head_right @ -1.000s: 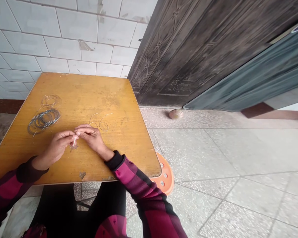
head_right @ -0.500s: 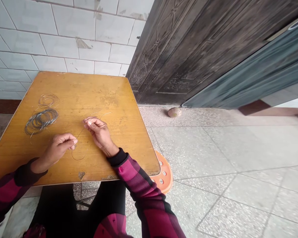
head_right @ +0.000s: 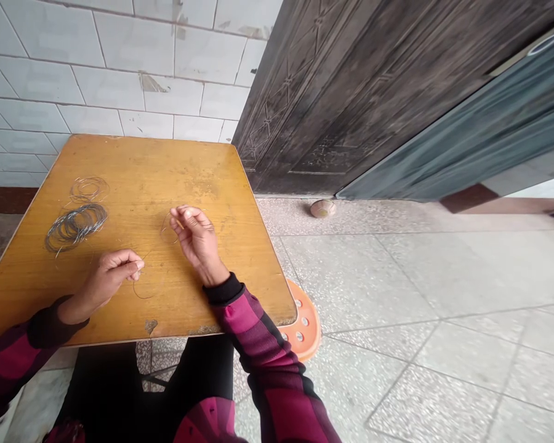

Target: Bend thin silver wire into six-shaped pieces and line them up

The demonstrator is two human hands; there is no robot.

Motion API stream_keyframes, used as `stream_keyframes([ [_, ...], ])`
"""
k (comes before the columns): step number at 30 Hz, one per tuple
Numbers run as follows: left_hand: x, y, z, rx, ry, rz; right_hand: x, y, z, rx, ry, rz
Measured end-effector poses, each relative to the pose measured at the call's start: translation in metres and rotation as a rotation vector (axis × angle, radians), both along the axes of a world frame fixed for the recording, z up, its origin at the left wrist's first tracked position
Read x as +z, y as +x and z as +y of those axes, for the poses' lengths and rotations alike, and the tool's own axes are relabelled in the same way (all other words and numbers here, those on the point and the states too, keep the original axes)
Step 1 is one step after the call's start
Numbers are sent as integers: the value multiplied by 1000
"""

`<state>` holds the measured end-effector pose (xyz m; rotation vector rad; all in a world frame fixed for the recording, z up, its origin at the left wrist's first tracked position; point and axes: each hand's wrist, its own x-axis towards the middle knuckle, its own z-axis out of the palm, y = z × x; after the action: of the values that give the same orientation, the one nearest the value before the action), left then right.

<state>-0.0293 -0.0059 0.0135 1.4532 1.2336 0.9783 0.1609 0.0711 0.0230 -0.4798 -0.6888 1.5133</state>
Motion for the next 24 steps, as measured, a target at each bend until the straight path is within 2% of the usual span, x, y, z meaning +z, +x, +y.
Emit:
stream_keyframes([
  [5,-2,1,2,98,-12,-32,-4,13,14,-68,-140,60],
  [7,0,1,4,153,-9,-48,-10,6,9,-9,-186,-9],
  [9,1,1,5,182,2,-46,-15,-8,-2,124,-202,-106],
  [12,2,-1,5,157,33,2,-22,-30,-22,374,-189,-259],
  [17,3,-2,4,85,70,41,-28,-44,-35,376,-128,-303],
  [24,7,-3,2,-11,183,134,-26,-29,-19,432,-125,-215],
])
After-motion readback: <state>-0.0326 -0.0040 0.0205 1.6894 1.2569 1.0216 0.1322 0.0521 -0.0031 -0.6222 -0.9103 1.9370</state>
